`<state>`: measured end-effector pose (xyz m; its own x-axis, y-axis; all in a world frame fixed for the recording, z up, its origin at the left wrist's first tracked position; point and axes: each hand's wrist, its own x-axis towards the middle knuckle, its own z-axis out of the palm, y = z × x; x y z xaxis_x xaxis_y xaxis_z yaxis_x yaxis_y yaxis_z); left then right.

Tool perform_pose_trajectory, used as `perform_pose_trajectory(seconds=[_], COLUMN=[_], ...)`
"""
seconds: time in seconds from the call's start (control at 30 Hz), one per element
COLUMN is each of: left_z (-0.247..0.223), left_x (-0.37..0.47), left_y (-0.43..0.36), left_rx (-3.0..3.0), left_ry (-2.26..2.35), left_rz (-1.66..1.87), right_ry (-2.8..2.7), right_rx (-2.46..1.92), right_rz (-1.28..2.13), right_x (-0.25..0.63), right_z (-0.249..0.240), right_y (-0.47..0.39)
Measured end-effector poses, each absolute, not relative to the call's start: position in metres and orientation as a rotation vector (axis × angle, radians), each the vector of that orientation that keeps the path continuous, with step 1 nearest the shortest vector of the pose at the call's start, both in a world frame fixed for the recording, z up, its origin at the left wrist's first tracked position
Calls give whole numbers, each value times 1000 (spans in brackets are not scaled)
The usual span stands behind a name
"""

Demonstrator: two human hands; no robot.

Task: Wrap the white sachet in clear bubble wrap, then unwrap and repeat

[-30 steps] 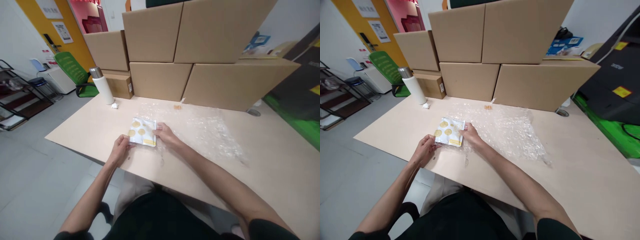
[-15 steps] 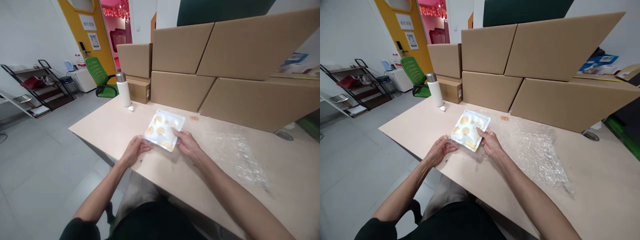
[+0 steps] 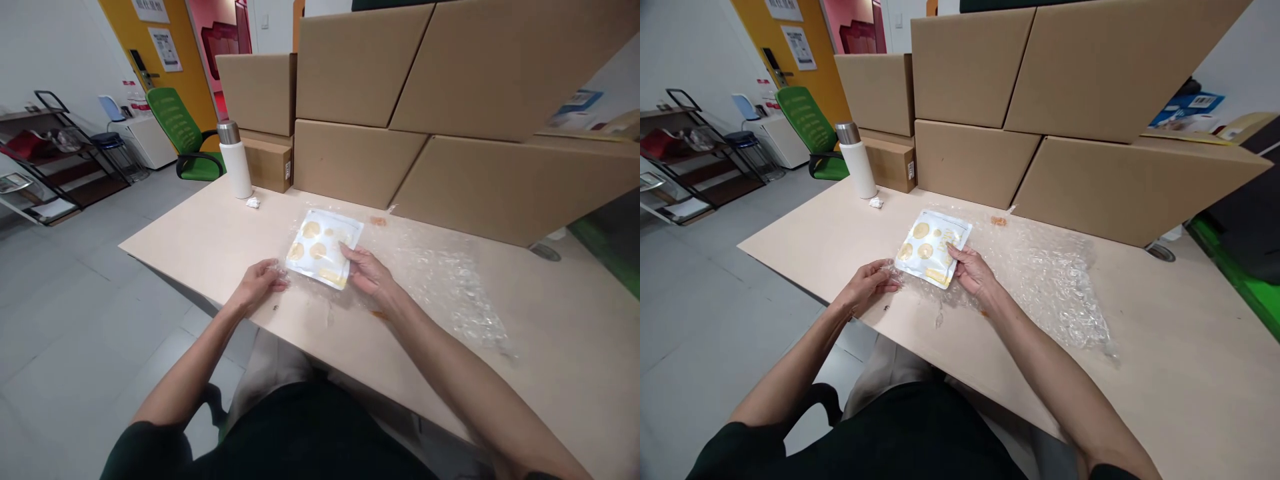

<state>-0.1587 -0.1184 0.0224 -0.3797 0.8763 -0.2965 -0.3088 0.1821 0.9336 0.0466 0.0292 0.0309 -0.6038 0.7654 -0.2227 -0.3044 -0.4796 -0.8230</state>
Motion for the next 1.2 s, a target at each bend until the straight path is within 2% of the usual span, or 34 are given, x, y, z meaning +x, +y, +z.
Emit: perform_pose_trajectory(seconds=[0.2,0.57,0.87,1.03,1.2], left_z=[21,20,21,23,24], left_x=[-160,-160,-155,-152,-153], left_y=[-120,-120,-116,-115,-114], left_rx=[547,580,568,551,549], left_ry=[1365,1368,1385,1417,1428], left_rz=[1410,1403,1487,1499,1470], right_ry=[-1201,-1605,-2193,-2401,-2244], right_rx=[-1114,-1315,-1505,-1443,-1217], right_rz=[1943,1631,1055,794,856], right_x=[25,16,4,3,0], right_z=[20,21,30,27,16], right_y=[31,36,35,33,36])
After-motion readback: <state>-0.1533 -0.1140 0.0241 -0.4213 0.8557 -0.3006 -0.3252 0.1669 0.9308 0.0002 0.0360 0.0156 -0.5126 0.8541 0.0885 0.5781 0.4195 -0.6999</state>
